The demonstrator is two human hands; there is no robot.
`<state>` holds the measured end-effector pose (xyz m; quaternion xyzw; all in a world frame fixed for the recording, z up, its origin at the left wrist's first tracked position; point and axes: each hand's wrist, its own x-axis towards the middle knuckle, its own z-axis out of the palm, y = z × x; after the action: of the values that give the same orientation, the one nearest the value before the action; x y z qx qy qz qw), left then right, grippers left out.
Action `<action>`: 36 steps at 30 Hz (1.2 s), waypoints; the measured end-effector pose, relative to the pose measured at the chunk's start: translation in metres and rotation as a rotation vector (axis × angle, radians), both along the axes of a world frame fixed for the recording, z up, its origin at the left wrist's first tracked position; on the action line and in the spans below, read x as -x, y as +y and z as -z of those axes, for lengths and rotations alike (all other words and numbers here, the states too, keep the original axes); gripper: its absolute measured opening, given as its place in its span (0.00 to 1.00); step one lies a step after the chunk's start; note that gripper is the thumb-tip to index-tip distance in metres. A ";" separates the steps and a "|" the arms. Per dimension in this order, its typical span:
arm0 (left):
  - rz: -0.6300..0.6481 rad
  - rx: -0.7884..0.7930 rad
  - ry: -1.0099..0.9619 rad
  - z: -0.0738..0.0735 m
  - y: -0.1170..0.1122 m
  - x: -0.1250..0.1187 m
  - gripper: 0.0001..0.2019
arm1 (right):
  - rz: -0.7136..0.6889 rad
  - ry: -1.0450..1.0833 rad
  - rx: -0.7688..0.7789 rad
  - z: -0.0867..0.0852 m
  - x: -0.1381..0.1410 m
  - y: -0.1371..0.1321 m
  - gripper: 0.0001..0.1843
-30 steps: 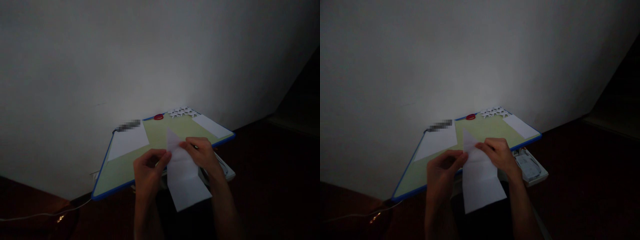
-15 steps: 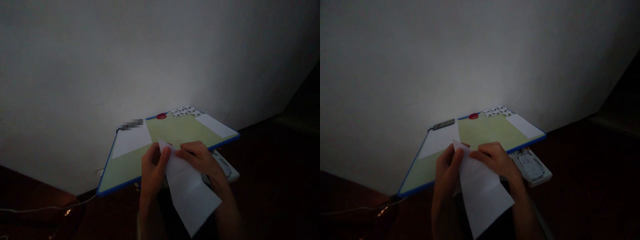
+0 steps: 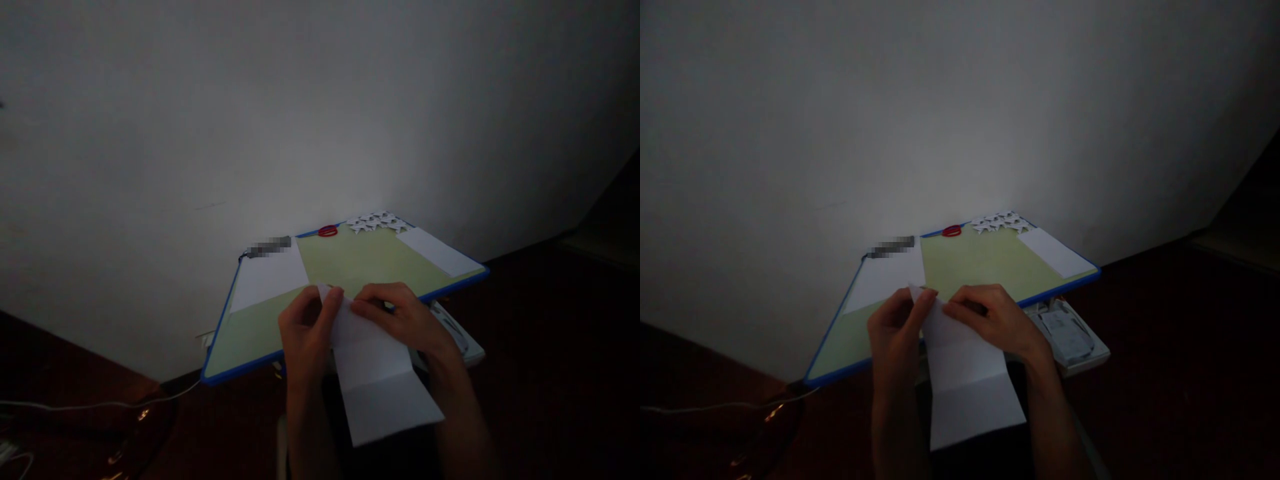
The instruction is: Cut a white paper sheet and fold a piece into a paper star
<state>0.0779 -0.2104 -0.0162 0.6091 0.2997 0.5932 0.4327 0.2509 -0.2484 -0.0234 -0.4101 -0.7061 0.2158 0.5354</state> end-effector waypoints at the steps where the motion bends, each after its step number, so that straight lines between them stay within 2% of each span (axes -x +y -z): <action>1: 0.006 0.006 -0.010 0.000 0.000 0.000 0.09 | 0.000 0.000 -0.016 -0.001 0.001 0.000 0.12; 8: -0.007 -0.019 -0.031 0.000 0.001 0.000 0.06 | 0.041 0.072 -0.108 -0.005 0.006 0.000 0.08; 14: -0.182 -0.063 -0.170 0.003 0.005 -0.001 0.07 | -0.006 0.036 -0.081 -0.005 0.004 -0.001 0.09; 20: -0.274 -0.111 -0.122 -0.001 0.005 0.004 0.09 | 0.049 0.037 -0.076 -0.003 0.000 -0.003 0.09; 22: -0.241 -0.103 -0.122 -0.001 0.004 0.003 0.09 | 0.043 0.036 -0.079 -0.002 -0.001 -0.003 0.10; 27: -0.015 -0.041 -0.115 0.003 0.003 -0.002 0.09 | 0.007 0.041 -0.055 -0.003 -0.001 -0.002 0.09; 30: -0.039 -0.076 -0.081 0.002 0.001 -0.002 0.11 | 0.042 0.066 -0.059 -0.005 0.002 -0.003 0.03; 34: -0.022 -0.153 0.053 -0.001 -0.002 0.000 0.08 | 0.125 0.116 -0.107 -0.009 0.008 -0.004 0.02; 36: -0.014 -0.183 0.106 -0.002 -0.003 0.001 0.07 | 0.148 0.104 -0.129 -0.012 0.012 -0.004 0.05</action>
<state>0.0764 -0.2137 -0.0139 0.6746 0.2708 0.5881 0.3547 0.2391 -0.2527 -0.0118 -0.4142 -0.6576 0.1505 0.6110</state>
